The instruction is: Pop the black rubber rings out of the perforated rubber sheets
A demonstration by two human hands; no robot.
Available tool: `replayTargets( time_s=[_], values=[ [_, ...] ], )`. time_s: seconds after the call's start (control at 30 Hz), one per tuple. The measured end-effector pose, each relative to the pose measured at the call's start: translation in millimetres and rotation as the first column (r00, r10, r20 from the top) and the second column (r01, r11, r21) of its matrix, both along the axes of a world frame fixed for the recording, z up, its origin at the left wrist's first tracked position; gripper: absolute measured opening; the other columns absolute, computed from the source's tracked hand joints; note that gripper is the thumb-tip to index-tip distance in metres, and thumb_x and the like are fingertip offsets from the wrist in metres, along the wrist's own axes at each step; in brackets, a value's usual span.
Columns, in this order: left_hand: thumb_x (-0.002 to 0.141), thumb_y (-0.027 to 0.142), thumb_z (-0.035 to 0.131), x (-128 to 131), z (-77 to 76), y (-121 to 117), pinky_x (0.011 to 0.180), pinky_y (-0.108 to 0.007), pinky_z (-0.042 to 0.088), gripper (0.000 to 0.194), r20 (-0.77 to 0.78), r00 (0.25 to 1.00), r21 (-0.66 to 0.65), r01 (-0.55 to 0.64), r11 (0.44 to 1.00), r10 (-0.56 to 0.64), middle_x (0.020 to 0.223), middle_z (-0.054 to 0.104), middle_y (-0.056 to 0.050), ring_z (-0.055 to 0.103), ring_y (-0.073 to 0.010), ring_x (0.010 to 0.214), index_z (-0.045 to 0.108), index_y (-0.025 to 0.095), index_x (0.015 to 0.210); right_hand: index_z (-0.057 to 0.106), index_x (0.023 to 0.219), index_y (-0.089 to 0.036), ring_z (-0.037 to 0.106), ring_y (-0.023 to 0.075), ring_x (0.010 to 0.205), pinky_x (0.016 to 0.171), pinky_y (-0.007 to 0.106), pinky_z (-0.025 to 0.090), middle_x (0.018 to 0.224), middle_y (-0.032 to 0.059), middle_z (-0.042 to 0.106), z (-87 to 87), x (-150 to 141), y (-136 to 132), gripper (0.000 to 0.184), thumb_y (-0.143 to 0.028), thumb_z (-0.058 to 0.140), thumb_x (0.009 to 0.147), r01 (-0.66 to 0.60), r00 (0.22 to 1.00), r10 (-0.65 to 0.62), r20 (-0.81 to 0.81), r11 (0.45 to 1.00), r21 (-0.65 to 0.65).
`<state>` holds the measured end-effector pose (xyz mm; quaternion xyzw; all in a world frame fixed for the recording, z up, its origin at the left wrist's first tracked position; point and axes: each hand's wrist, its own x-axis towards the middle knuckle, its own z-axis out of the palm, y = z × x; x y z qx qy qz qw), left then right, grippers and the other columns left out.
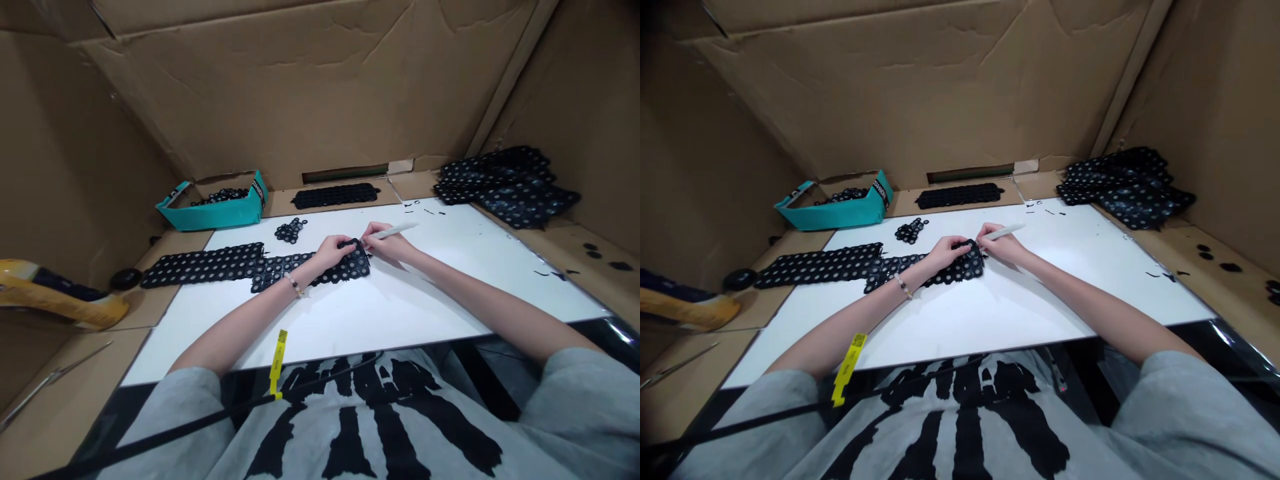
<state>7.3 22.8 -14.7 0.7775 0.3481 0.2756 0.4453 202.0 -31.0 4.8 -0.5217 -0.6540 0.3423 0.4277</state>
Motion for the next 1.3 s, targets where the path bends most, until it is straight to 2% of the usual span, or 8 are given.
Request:
replayTargets(
  time_s=[0.2, 0.63, 0.87, 0.97, 1.03, 1.13, 1.2, 1.3],
  values=[
    [0.077, 0.045, 0.065, -3, 0.3, 1, 0.087, -0.035, 0.046, 0.034, 0.036, 0.999, -0.039, 0.008, 0.999, -0.007, 0.094, 0.073, -0.007, 0.063, -0.0238, 0.091, 0.071, 0.014, 0.090, 0.057, 0.072, -0.020, 0.058, 0.0157, 0.065, 0.060, 0.026, 0.042, 0.067, 0.0002, 0.064, 0.5, -10, -9, 0.009, -0.026, 0.054, 0.078, 0.048, 0.995, -0.057, 0.078, 0.992, 0.116],
    [0.074, 0.047, 0.067, -4, 7.8, 1, 0.087, -0.034, 0.043, 0.038, 0.078, 0.995, -0.161, 0.077, 0.984, -0.065, 0.093, 0.072, -0.006, 0.061, -0.0219, 0.089, 0.069, 0.013, 0.093, 0.057, 0.072, -0.020, 0.058, 0.0170, 0.068, 0.065, 0.028, 0.040, 0.072, 0.0011, 0.067, -3.2, -7, -2, 0.010, -0.025, 0.052, 0.080, 0.068, 0.984, -0.096, 0.152, 0.982, 0.178],
    [0.077, 0.048, 0.066, -8, 14.0, -3, 0.085, -0.033, 0.044, 0.037, 0.051, 0.991, -0.144, 0.130, 0.981, -0.124, 0.092, 0.072, -0.005, 0.061, -0.0217, 0.088, 0.069, 0.014, 0.092, 0.056, 0.072, -0.021, 0.057, 0.0169, 0.066, 0.062, 0.028, 0.039, 0.069, 0.0006, 0.065, -4.2, -10, -3, 0.012, -0.028, 0.053, 0.082, 0.067, 0.981, -0.099, 0.167, 0.979, 0.191],
    [0.080, 0.048, 0.063, -9, 17.0, -1, 0.086, -0.033, 0.045, 0.036, 0.005, 0.989, -0.082, 0.146, 0.986, -0.147, 0.096, 0.072, -0.007, 0.062, -0.0225, 0.091, 0.069, 0.014, 0.092, 0.057, 0.072, -0.021, 0.057, 0.0168, 0.065, 0.061, 0.028, 0.040, 0.068, 0.0006, 0.065, -5.8, -8, -1, 0.012, -0.028, 0.054, 0.081, 0.046, 0.987, -0.073, 0.142, 0.981, 0.189],
    [0.082, 0.044, 0.062, -10, 17.3, 3, 0.089, -0.033, 0.045, 0.032, -0.050, 0.993, 0.014, 0.106, 0.994, -0.105, 0.100, 0.073, -0.008, 0.063, -0.0231, 0.094, 0.070, 0.015, 0.093, 0.058, 0.071, -0.021, 0.059, 0.0170, 0.067, 0.062, 0.028, 0.042, 0.070, 0.0010, 0.067, -6.1, -4, 3, 0.011, -0.028, 0.054, 0.079, 0.053, 0.991, -0.072, 0.109, 0.985, 0.164],
    [0.080, 0.039, 0.065, -13, 15.0, 10, 0.090, -0.033, 0.045, 0.025, -0.166, 0.983, 0.153, -0.051, 0.987, 0.077, 0.100, 0.074, -0.007, 0.064, -0.0237, 0.096, 0.071, 0.018, 0.093, 0.060, 0.072, -0.020, 0.061, 0.0178, 0.069, 0.064, 0.028, 0.045, 0.072, 0.0020, 0.069, -4.6, 7, 10, 0.008, -0.026, 0.057, 0.076, 0.064, 0.993, -0.075, 0.092, 0.991, 0.114],
    [0.077, 0.041, 0.069, -14, 12.9, 13, 0.088, -0.032, 0.046, 0.025, -0.222, 0.961, 0.173, -0.130, 0.976, 0.168, 0.095, 0.074, -0.006, 0.064, -0.0239, 0.093, 0.072, 0.020, 0.088, 0.061, 0.071, -0.019, 0.062, 0.0182, 0.070, 0.066, 0.028, 0.047, 0.073, 0.0030, 0.070, -3.4, 14, 14, 0.007, -0.026, 0.060, 0.074, 0.034, 0.996, -0.039, 0.078, 0.997, 0.063],
    [0.074, 0.047, 0.071, -15, 12.1, 13, 0.085, -0.032, 0.047, 0.030, -0.238, 0.959, 0.146, -0.121, 0.982, 0.154, 0.091, 0.074, -0.005, 0.064, -0.0235, 0.090, 0.073, 0.020, 0.086, 0.059, 0.070, -0.019, 0.064, 0.0181, 0.075, 0.067, 0.028, 0.049, 0.082, 0.0058, 0.072, -3.1, 16, 17, 0.013, -0.030, 0.064, 0.073, -0.034, 0.997, 0.029, -0.078, 0.998, -0.053]
  ],
)
